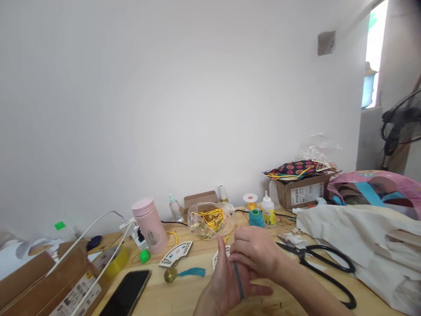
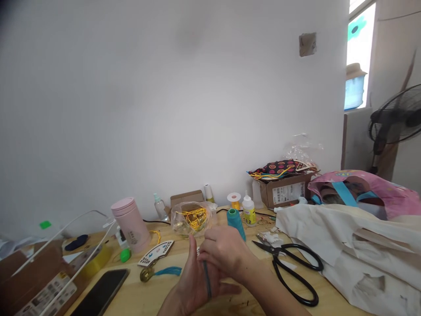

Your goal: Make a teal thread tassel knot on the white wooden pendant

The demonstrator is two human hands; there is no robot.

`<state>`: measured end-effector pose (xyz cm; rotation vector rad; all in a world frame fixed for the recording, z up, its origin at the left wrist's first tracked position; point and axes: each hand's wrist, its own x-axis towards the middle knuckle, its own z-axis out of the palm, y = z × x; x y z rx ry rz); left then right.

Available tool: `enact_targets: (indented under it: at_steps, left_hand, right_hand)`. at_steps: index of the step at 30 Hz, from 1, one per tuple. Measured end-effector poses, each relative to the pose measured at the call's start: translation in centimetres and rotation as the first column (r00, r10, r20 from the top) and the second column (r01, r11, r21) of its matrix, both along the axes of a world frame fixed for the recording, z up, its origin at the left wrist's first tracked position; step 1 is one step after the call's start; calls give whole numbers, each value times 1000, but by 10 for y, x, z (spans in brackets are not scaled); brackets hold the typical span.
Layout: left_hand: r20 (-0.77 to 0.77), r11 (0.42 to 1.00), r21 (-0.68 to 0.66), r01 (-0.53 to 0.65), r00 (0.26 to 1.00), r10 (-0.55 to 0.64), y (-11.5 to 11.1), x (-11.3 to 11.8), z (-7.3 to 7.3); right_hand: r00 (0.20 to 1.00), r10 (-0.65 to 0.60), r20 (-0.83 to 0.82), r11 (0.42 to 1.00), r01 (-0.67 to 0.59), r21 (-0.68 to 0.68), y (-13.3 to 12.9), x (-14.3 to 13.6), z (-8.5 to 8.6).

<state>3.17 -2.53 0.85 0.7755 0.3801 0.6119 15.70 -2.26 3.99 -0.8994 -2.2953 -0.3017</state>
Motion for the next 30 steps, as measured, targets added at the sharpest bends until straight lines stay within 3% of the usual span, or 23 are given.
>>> enact_targets:
  at_steps: [4,6,9,13,17,21,24,30]
  left_hand:
    - [-43,988,24,152,988,-151,-4,-2,3]
    - [-51,976,43,212,976,-210,-4,-5,1]
    - [-72,932,66,356,933,-351,-6,-8,-3]
    - [28,900,83,427,902,-430,-9,-13,-1]
    - [390,966,113,233,884,-259,-1,-28,9]
    - [693,993,76,-91,721,13,20,-50,16]
    - [744,968,35,-250,653,142,33,-59,13]
    - [707,920,-49,-389,637,307,38,-57,5]
  right_hand:
    - [999,-20,-47,996,15,-92,2,2,0]
    - [996,-41,-74,980,25,-200,1,2,1]
    - [992,-79,-102,903,28,-429,0,1,0]
    - [993,-80,-88,858,24,-512,-1,-3,-5]
    - [994,-95,-53,874,58,-482,-2,-11,-9]
    - [998,-64,-8,910,55,-412,-4,-18,-10]
    - [999,-7,41,942,21,-336,-4,-20,-12]
    - [991,43,124,932,5,-363,-6,-22,-15]
